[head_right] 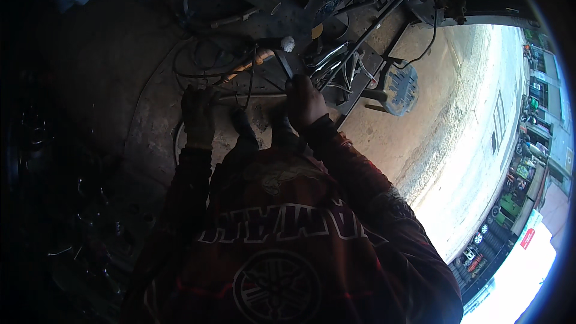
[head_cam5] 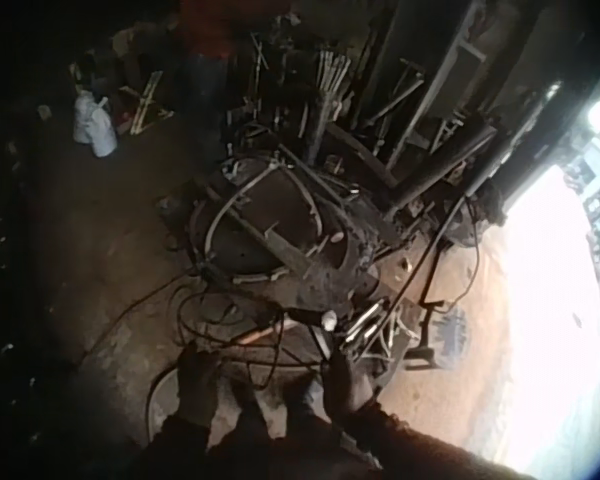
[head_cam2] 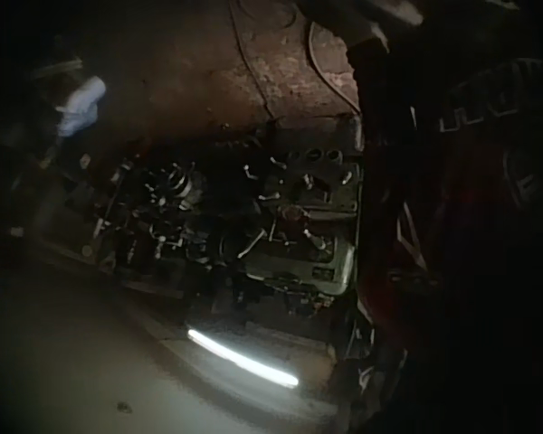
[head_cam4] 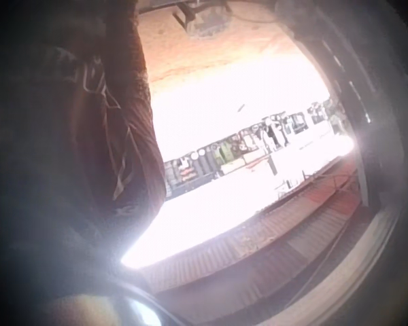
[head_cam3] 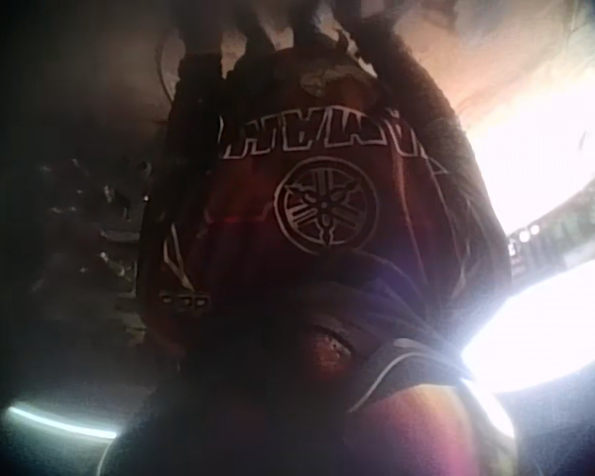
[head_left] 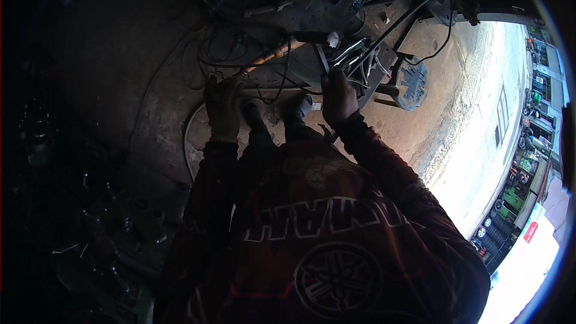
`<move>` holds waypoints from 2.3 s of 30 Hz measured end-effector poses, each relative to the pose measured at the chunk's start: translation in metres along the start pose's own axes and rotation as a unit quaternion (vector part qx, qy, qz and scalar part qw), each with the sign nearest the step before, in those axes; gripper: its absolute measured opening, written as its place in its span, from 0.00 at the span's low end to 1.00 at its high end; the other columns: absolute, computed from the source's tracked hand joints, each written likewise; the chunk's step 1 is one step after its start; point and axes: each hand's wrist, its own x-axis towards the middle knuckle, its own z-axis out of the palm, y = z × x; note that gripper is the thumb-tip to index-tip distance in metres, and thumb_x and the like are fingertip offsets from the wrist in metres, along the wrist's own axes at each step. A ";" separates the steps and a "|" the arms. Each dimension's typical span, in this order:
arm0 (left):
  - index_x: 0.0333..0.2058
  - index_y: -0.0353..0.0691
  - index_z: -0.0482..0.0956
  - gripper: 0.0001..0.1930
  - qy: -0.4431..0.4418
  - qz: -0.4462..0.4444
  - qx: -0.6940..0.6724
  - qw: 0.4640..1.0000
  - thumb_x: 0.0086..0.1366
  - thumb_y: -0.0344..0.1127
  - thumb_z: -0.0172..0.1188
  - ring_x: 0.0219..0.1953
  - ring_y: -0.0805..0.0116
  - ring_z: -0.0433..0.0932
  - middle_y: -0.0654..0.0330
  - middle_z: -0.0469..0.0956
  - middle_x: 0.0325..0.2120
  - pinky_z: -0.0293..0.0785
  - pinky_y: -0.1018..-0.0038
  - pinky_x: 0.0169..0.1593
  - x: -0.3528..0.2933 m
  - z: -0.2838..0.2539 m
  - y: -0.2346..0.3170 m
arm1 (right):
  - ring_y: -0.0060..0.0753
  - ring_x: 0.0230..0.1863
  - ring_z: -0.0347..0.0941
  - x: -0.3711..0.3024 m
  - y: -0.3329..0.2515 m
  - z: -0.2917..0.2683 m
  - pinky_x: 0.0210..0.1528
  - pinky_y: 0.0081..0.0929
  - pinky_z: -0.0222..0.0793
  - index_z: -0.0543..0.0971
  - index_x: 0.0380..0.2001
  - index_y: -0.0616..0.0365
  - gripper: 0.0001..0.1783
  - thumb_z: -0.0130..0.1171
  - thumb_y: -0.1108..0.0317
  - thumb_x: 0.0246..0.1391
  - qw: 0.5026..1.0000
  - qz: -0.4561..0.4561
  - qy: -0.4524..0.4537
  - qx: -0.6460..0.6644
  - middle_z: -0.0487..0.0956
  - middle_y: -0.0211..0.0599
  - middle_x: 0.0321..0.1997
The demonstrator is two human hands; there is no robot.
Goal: The person welds metal rods into a frame using a welding electrode holder and then taps the welded joints with a chipping hammer.
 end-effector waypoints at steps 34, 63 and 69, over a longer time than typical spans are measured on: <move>0.51 0.46 0.75 0.24 -0.046 0.059 0.202 0.977 0.54 0.26 0.64 0.61 0.48 0.61 0.47 0.60 0.59 0.64 0.60 0.61 -0.002 -0.001 -0.010 | 0.65 0.35 0.73 0.019 -0.002 -0.008 0.33 0.51 0.68 0.69 0.40 0.59 0.10 0.51 0.65 0.60 0.996 0.069 -0.011 0.051 0.76 0.55 0.32; 0.50 0.42 0.76 0.19 -0.030 -0.041 0.035 0.998 0.59 0.32 0.63 0.55 0.49 0.67 0.53 0.74 0.46 0.61 0.58 0.60 -0.014 0.000 0.023 | 0.61 0.30 0.70 -0.024 -0.011 -0.015 0.28 0.45 0.64 0.68 0.36 0.59 0.07 0.53 0.69 0.59 0.997 0.064 0.019 0.048 0.71 0.52 0.27; 0.53 0.45 0.75 0.20 0.027 -0.009 0.109 0.994 0.60 0.33 0.62 0.60 0.45 0.62 0.51 0.71 0.52 0.60 0.56 0.61 -0.012 0.020 0.006 | 0.62 0.32 0.71 -0.012 -0.021 -0.018 0.30 0.46 0.64 0.69 0.38 0.59 0.06 0.52 0.69 0.59 0.999 0.022 -0.003 0.032 0.73 0.52 0.29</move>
